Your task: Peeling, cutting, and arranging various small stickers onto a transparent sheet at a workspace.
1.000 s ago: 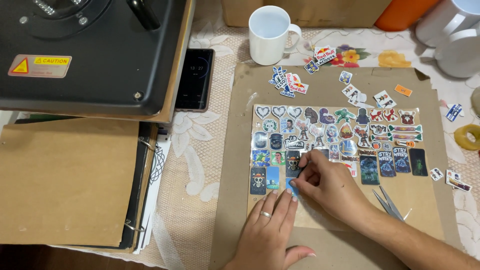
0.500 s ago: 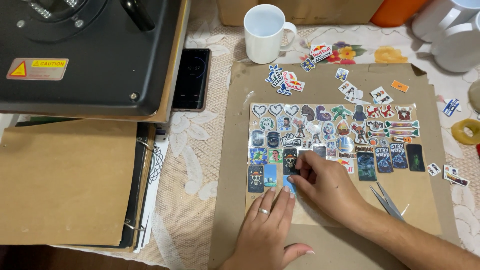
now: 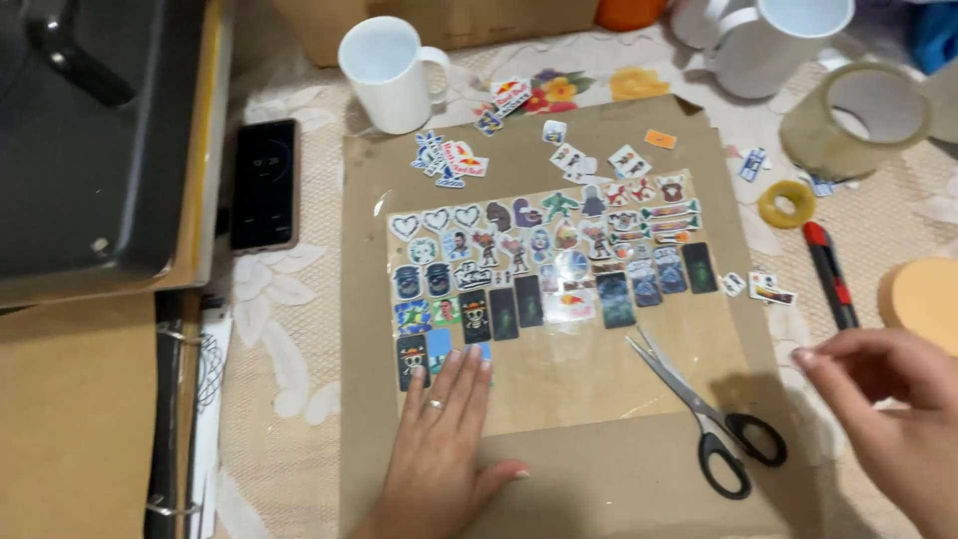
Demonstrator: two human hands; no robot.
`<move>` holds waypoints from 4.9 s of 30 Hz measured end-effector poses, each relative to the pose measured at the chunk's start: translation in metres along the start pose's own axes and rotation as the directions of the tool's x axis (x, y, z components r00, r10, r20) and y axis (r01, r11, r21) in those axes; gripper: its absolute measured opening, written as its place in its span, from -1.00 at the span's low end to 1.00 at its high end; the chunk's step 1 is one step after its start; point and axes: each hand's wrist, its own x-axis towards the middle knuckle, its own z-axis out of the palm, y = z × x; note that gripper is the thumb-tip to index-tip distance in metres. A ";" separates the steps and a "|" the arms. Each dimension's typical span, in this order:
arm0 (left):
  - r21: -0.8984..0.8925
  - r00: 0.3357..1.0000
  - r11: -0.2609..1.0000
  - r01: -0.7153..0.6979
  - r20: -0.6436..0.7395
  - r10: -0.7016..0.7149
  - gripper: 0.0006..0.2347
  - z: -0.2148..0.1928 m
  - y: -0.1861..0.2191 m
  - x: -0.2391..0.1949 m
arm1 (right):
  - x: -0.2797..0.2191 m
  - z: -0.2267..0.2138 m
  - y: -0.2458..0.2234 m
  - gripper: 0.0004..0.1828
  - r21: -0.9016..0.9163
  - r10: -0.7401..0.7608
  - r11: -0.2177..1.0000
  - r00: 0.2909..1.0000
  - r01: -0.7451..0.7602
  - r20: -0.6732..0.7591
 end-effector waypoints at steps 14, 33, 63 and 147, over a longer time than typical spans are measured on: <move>-0.040 1.000 0.999 -0.023 -0.006 0.022 -0.20 -0.003 -0.001 0.003 | 0.045 0.065 -0.013 -0.86 0.044 -0.383 0.896 0.722 0.441 0.576; -0.161 0.933 0.965 -0.208 -0.328 0.147 -0.67 -0.002 0.041 0.030 | 0.059 -0.006 0.025 -0.41 -0.237 0.019 0.971 0.987 0.019 0.160; -0.231 0.923 0.893 -0.385 -0.069 0.380 -0.41 -0.007 0.006 0.018 | 0.123 -0.018 0.016 -0.36 -0.171 0.094 0.984 0.954 -0.046 0.284; -0.031 0.426 0.591 -0.806 -0.722 0.544 -0.90 -0.138 0.020 0.156 | 0.048 0.009 -0.117 -0.49 0.140 -0.882 0.441 0.457 0.886 -0.112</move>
